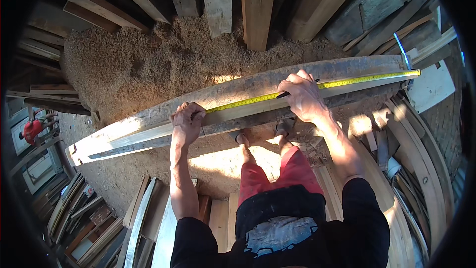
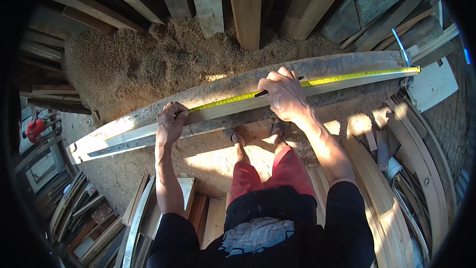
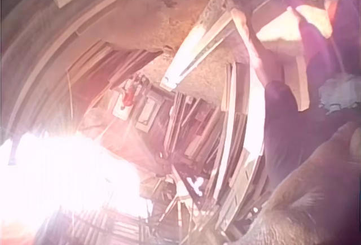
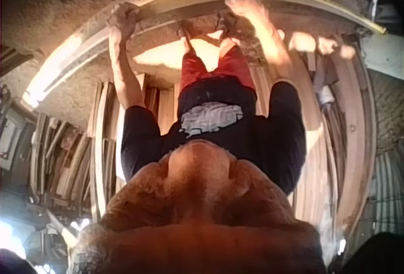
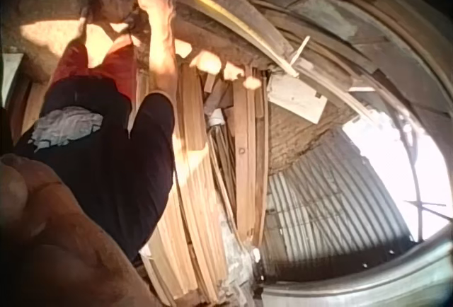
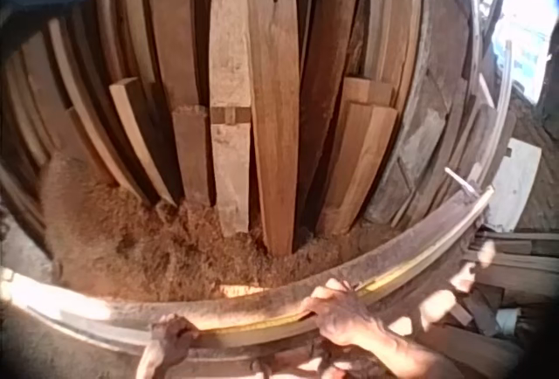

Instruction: The person places a piece of wood on a workbench, measures and marks points along it with a measuring tape and a pencil, and draws lines across it using a square ruler and the pencil.

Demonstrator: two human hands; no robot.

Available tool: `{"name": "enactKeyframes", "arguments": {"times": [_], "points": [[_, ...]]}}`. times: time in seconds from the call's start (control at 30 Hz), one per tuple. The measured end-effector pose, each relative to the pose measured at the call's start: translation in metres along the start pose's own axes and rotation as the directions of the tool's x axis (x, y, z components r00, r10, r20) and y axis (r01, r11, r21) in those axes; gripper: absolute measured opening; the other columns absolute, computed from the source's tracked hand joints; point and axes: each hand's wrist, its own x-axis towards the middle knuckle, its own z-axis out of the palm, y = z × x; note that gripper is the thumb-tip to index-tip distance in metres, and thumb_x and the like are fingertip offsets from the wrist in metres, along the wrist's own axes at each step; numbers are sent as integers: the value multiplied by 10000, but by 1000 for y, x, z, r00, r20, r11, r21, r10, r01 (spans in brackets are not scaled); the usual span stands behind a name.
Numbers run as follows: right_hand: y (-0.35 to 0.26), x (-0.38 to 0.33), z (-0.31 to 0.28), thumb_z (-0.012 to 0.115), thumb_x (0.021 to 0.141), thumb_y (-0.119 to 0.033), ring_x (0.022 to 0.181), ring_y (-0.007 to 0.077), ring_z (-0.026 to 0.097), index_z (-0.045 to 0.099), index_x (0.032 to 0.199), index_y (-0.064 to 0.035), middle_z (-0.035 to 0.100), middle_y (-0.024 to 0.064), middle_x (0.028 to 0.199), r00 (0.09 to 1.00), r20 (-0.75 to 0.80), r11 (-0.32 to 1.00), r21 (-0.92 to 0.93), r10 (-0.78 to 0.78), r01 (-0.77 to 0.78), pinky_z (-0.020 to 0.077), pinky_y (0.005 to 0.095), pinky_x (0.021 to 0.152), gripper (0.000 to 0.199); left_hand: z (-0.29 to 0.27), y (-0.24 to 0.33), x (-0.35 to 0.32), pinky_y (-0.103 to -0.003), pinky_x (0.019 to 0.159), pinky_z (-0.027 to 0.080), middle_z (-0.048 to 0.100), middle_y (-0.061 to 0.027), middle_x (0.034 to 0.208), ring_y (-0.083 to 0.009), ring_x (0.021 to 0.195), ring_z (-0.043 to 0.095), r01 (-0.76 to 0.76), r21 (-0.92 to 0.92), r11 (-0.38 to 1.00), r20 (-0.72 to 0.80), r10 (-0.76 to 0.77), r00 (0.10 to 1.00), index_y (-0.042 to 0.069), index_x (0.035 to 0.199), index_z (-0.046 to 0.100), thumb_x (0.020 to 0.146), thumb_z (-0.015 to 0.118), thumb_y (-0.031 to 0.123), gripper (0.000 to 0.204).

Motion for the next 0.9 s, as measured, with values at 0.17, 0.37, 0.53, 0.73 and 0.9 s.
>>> {"name": "enactKeyframes", "arguments": {"times": [0.17, 0.37, 0.53, 0.73, 0.9], "points": [[-11, -3, -3, 704, 760, -41, 1004, 292, 553, 709, 932, -139, 637, 29, 950, 998, 34, 997, -63, 55, -53, 433, 418, 917, 199, -5, -1, -9, -444, 980, 320, 615, -27, 914, -253, 1021, 576, -87, 17, 996, -29, 88, 996, 158, 936, 754, 892, 744, 185, 53], [-11, -9, 3, 705, 763, -19, 984, 276, 539, 705, 926, -147, 609, 14, 928, 994, 59, 992, -99, 89, -83, 425, 422, 906, 207, -3, 1, -17, -436, 976, 322, 633, -34, 873, -274, 980, 572, -199, 66, 978, -67, 203, 977, 145, 926, 739, 888, 744, 168, 45], [-12, -10, 8, 704, 749, -22, 962, 283, 543, 703, 913, -141, 590, 22, 917, 999, -23, 997, -73, 35, -37, 437, 427, 880, 204, 1, -4, -17, -444, 966, 334, 631, -44, 875, -277, 946, 582, -191, -6, 982, -91, 189, 978, 114, 911, 718, 887, 744, 143, 46], [-13, -9, 7, 708, 730, 0, 948, 279, 538, 712, 916, -131, 576, 21, 908, 1000, -25, 996, -84, 16, -18, 437, 420, 867, 227, 2, -6, -16, -446, 960, 343, 627, -43, 869, -271, 925, 587, -220, -31, 975, -108, 216, 970, 98, 896, 703, 879, 741, 108, 43], [-14, -10, 6, 710, 727, 1, 953, 278, 538, 703, 906, -131, 566, 23, 909, 999, -16, 996, -87, 28, -29, 440, 414, 863, 223, 3, -6, -16, -447, 958, 345, 628, -42, 871, -266, 921, 589, -225, -12, 974, -113, 222, 969, 96, 894, 702, 878, 740, 90, 42]]}}
